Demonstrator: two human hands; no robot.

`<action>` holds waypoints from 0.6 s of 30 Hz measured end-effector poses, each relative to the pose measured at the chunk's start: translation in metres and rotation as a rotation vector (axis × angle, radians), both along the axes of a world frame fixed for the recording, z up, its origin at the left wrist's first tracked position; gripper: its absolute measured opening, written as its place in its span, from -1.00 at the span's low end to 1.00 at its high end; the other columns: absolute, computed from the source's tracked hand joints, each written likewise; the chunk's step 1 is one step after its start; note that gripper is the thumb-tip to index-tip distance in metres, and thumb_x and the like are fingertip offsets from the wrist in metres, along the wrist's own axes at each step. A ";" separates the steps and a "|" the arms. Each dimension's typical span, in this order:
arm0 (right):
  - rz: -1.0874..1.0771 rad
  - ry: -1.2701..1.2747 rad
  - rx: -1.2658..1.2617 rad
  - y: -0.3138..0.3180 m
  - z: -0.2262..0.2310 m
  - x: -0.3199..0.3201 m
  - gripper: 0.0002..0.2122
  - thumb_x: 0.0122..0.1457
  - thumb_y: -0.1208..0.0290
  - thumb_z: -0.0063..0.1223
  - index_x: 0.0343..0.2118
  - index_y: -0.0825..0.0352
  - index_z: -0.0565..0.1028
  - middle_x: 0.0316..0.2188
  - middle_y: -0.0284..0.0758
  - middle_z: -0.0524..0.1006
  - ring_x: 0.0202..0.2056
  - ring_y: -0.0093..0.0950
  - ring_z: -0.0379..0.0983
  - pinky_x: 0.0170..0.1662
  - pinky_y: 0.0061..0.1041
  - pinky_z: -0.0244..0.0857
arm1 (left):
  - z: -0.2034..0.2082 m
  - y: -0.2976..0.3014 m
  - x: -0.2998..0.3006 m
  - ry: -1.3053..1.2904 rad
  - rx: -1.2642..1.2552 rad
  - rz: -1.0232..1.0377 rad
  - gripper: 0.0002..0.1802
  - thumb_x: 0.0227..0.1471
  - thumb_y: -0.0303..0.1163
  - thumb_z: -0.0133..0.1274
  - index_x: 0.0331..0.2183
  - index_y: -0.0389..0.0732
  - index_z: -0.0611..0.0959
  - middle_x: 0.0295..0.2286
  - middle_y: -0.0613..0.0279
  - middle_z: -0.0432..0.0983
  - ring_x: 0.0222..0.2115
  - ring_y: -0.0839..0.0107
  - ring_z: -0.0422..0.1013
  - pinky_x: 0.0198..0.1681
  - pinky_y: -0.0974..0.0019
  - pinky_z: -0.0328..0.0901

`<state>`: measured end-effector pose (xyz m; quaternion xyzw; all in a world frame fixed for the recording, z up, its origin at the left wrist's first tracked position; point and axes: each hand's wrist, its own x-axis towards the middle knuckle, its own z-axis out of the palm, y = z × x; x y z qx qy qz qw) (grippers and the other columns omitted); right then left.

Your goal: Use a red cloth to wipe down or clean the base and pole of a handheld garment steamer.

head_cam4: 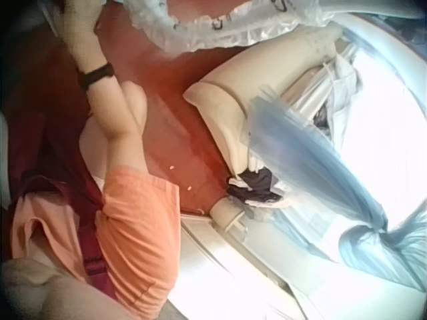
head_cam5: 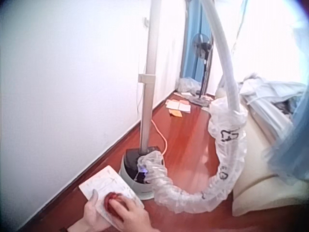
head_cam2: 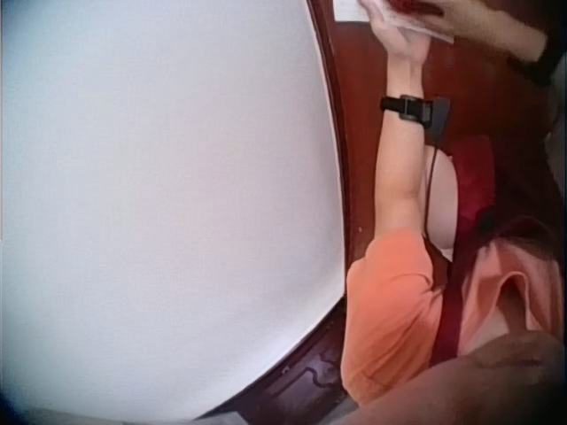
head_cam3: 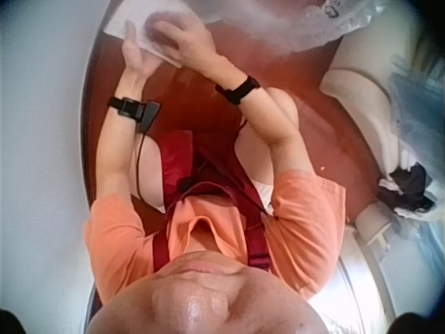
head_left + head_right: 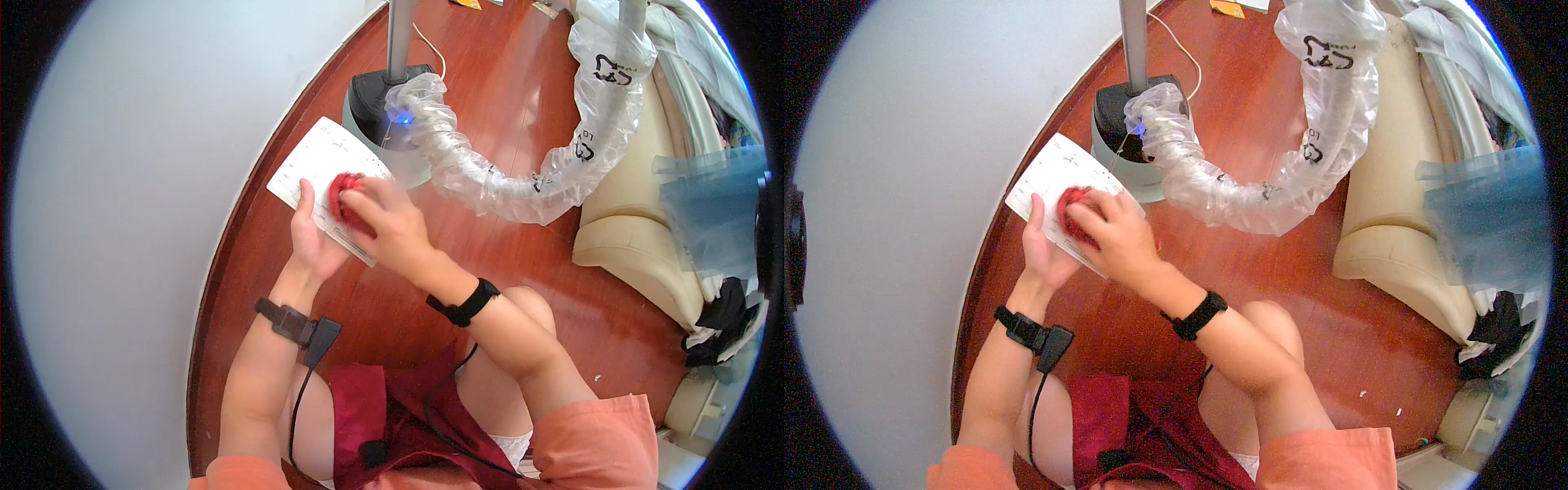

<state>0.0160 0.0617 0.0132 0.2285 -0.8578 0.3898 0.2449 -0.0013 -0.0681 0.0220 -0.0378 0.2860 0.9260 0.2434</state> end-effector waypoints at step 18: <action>-0.078 -0.621 -0.768 0.062 -0.022 -0.017 -0.70 0.03 0.39 0.01 -0.16 0.35 0.33 -0.29 -0.39 0.42 -0.26 -0.62 0.31 -0.17 -0.61 0.18 | -0.018 -0.024 -0.009 0.016 -0.075 0.018 -0.44 0.11 -0.15 -0.31 0.04 -0.32 0.13 0.01 0.04 0.14 0.01 0.19 0.13 0.07 0.13 0.04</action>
